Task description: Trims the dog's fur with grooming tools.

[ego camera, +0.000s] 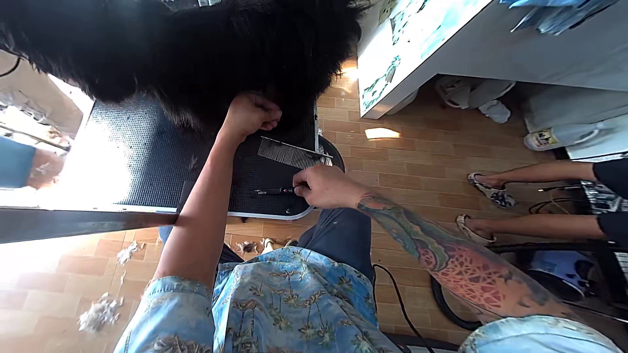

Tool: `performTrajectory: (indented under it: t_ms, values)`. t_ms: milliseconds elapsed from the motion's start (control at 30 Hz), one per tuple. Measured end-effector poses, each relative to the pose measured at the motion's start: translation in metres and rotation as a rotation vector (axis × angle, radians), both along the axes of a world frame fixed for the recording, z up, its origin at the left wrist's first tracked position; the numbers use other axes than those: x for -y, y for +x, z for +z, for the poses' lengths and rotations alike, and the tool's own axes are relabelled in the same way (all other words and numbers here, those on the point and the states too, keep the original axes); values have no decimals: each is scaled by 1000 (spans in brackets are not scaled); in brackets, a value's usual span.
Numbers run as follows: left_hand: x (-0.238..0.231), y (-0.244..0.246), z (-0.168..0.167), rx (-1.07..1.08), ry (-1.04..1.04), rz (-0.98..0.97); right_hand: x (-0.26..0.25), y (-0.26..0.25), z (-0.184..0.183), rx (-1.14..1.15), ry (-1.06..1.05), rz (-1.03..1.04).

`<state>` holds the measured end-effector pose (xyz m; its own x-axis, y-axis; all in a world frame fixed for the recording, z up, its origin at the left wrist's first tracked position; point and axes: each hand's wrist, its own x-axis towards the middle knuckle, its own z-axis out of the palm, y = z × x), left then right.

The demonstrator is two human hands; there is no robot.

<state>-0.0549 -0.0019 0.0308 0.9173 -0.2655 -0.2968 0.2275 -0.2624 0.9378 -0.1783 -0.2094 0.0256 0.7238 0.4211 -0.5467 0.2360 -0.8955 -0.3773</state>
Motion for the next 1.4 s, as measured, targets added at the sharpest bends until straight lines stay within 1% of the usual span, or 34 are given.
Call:
performTrajectory:
  t_ms: [100, 133, 200, 300, 367, 400, 467, 533, 567, 600, 633, 667, 733, 800, 867, 900, 933, 967, 1000, 1067, 1100, 1167, 1200, 1267, 1300, 1333, 1400]
  values:
    - [-14, -9, 5, 60, 433, -157, -2, 1, 0, -46, 46, 18]
    - [-16, -12, 10, 67, 548, -188, -4, 0, 0, -60, 50, 26]
    - [-19, -18, 21, 91, 655, -161, -9, -2, 3, -44, 40, 50]
    - [-26, -22, 37, 148, 665, -81, -21, -3, 9, -2, 27, 57]
    - [-27, -23, 46, 151, 605, -59, -29, 0, 6, -2, 103, 18]
    - [-27, -22, 50, 141, 531, -36, -32, 2, 1, -4, 172, -5]
    - [-22, -20, 51, 106, 319, 23, -37, 3, -8, 27, 287, -44]
    - [-15, -12, 42, 42, 65, 84, -35, 1, -16, 185, 394, -54]
    - [-11, -8, 36, 4, -65, 108, -30, 1, -21, 333, 432, -48]
    - [-8, -4, 29, -22, -188, 129, -24, 3, -26, 484, 418, -56]
    - [-6, 1, 22, -40, -303, 145, -16, 7, -29, 588, 357, -81]
    - [-4, 6, 15, -44, -411, 168, -8, 12, -30, 646, 276, -110]
    - [1, 16, 4, -53, -592, 178, 3, 24, -31, 612, 121, -202]
    - [7, 24, -3, -56, -695, 131, 5, 32, -30, 479, 66, -291]
    - [12, 31, -5, -43, -711, 88, 1, 40, -26, 336, 15, -314]
    - [15, 34, -5, -30, -701, 63, 1, 41, -23, 324, 2, -294]
    - [17, 37, -4, -13, -690, 31, 3, 38, -22, 384, -5, -243]
    - [18, 39, -3, 12, -684, -4, 10, 34, -21, 516, 19, -161]
    - [18, 42, -2, 37, -682, -31, 19, 32, -19, 699, 78, -69]
    - [16, 45, 2, 77, -723, -56, 35, 37, -1, 1032, 174, 71]
    - [15, 45, 4, 84, -754, -63, 40, 43, 15, 1158, 167, 95]
    - [16, 43, 8, 91, -809, -76, 43, 60, 44, 1298, 68, 52]
    - [16, 44, 8, 95, -821, -79, 41, 68, 52, 1295, 0, 17]
    - [17, 46, 9, 126, -771, -77, 33, 74, 56, 1121, -100, -7]
    - [17, 47, 10, 145, -719, -77, 27, 72, 52, 1024, -151, 19]
    - [18, 46, 12, 160, -656, -69, 23, 69, 44, 987, -202, 60]
    - [21, 45, 15, 158, -535, -43, 25, 61, 24, 1070, -254, 166]
